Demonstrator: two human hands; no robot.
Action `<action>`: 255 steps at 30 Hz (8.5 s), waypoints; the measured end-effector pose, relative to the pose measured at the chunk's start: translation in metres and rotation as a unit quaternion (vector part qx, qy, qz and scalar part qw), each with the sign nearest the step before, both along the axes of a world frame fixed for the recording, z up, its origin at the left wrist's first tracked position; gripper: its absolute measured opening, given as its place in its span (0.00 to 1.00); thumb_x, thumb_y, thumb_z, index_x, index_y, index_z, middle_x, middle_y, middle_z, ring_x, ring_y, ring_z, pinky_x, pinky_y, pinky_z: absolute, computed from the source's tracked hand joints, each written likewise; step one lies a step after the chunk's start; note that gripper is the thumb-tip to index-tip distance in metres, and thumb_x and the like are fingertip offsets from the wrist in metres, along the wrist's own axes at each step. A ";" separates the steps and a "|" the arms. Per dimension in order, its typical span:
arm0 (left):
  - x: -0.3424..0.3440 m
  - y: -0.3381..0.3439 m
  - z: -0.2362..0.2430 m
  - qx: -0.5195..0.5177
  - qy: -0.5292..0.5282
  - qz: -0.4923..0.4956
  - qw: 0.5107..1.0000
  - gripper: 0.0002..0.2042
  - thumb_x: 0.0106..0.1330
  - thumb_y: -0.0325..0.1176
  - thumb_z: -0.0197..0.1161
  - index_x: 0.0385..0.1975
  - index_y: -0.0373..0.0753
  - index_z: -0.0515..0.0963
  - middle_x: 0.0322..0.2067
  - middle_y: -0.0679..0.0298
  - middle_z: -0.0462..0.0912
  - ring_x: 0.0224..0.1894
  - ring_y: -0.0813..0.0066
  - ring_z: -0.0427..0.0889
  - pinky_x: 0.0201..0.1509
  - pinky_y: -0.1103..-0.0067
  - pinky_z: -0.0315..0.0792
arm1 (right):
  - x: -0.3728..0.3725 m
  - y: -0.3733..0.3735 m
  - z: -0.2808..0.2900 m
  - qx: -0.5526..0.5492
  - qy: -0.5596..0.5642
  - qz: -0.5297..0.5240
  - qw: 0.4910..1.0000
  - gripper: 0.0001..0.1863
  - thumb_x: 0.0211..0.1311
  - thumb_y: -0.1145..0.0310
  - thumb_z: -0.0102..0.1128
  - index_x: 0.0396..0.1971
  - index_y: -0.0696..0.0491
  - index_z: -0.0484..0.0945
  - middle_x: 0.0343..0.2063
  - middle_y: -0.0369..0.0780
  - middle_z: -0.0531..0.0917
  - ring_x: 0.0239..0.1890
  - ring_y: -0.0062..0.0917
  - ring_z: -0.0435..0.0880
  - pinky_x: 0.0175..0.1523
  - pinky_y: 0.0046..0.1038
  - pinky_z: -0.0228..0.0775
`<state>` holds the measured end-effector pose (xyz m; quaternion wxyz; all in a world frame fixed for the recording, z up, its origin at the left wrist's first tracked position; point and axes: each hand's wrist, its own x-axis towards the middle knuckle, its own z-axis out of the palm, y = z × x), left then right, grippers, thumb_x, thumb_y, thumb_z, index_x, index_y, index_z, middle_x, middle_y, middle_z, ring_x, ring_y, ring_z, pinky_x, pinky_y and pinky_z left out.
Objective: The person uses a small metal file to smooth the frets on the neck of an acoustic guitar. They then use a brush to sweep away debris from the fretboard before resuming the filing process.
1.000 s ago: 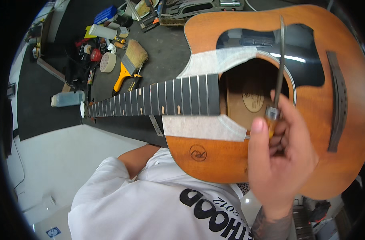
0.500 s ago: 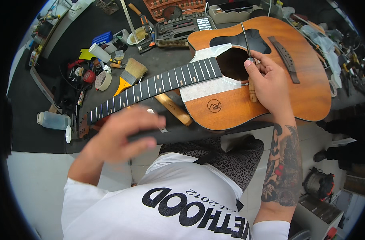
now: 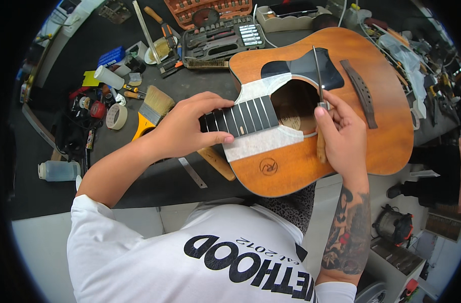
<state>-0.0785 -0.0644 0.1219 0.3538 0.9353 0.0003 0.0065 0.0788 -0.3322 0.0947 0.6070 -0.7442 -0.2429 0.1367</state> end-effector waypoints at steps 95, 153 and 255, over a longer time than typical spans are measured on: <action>0.036 0.045 -0.057 -0.253 -0.038 -0.043 0.966 0.05 0.61 0.27 0.69 0.35 0.35 0.83 0.31 0.62 0.85 0.34 0.64 0.83 0.40 0.72 0.76 | 0.016 0.074 0.022 -0.131 0.114 0.330 0.928 0.20 0.48 0.75 0.71 0.44 0.66 0.85 0.11 0.37 0.79 0.11 0.15 0.75 0.19 0.15 0.57; 0.037 0.042 -0.057 -0.227 -0.057 -0.033 0.972 0.04 0.61 0.27 0.68 0.34 0.35 0.82 0.28 0.63 0.83 0.32 0.64 0.82 0.38 0.72 0.75 | 0.016 0.077 0.018 -0.093 0.162 0.317 0.930 0.18 0.52 0.84 0.64 0.45 0.65 0.85 0.10 0.37 0.80 0.10 0.10 0.74 0.18 0.14 0.58; 0.047 0.039 -0.042 -0.443 0.157 0.106 0.876 0.06 0.63 0.20 0.69 0.39 0.31 0.85 0.35 0.61 0.87 0.37 0.82 0.84 0.42 0.86 0.79 | -0.074 0.096 0.018 -0.095 0.054 0.252 0.961 0.06 0.54 0.77 0.71 0.33 0.60 0.86 0.17 0.39 0.83 0.17 0.25 0.83 0.25 0.22 0.73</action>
